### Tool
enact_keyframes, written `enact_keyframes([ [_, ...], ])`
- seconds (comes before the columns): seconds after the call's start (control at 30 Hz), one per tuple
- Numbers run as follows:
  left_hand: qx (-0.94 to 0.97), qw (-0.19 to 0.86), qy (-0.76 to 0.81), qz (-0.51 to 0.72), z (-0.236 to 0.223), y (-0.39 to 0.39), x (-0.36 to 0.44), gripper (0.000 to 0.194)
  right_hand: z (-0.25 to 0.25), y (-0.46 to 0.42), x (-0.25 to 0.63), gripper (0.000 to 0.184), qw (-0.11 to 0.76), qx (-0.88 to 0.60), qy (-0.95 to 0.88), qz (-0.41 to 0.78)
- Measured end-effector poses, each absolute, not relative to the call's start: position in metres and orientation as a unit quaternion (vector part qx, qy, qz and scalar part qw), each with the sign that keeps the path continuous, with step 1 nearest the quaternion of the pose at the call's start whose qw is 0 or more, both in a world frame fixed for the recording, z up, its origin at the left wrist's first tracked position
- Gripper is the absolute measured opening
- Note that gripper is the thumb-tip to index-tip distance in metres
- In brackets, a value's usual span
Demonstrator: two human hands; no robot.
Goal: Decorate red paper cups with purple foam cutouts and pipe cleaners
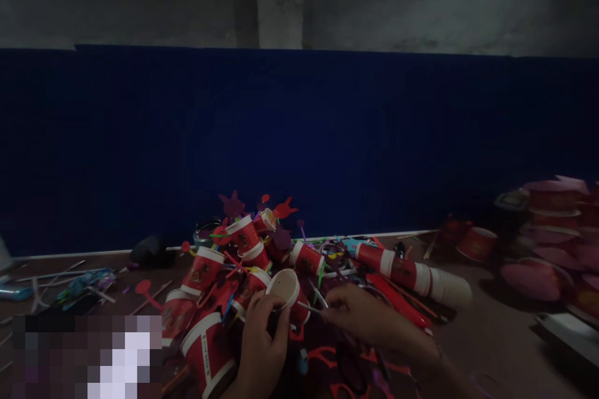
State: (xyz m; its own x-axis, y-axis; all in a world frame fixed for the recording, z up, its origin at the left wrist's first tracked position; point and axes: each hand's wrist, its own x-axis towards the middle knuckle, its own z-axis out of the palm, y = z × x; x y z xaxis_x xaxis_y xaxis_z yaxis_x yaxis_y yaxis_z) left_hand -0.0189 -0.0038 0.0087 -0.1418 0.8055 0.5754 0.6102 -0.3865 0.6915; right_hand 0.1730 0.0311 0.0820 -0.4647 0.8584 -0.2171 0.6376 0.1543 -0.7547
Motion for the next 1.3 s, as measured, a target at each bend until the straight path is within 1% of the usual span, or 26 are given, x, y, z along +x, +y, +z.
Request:
enact_keyframes([
  [0.1,0.659,0.069,0.546,0.512,0.008,-0.002,-0.019,0.009,0.082,0.030,0.173,0.024,0.138,-0.496,-0.749,0.417],
  [0.23,0.670,0.036,0.541,0.508,0.008,0.000,-0.019,0.010,0.082,0.029,0.172,0.027,0.137,-0.506,-0.758,0.388],
  [0.33,0.673,0.032,0.542,0.502,0.009,0.000,-0.019,0.012,0.084,0.027,0.171,0.026,0.143,-0.509,-0.757,0.384],
  [0.43,0.674,0.027,0.552,0.490,0.007,-0.001,-0.020,0.011,0.089,0.024,0.169,0.026,0.136,-0.512,-0.755,0.386],
  [0.6,0.679,-0.012,0.542,0.496,0.002,0.001,-0.022,0.009,0.094,0.020,0.166,0.026,0.137,-0.532,-0.747,0.374],
  [0.83,0.685,-0.042,0.540,0.488,0.008,0.001,-0.020,0.008,0.096,0.019,0.164,0.027,0.129,-0.529,-0.758,0.358],
  [1.13,0.670,-0.037,0.540,0.508,0.002,0.001,-0.020,0.004,0.093,0.020,0.165,0.023,0.114,-0.536,-0.743,0.384],
  [1.3,0.670,-0.019,0.546,0.503,0.003,0.002,-0.021,0.006,0.096,0.019,0.163,0.026,0.119,-0.536,-0.758,0.353],
])
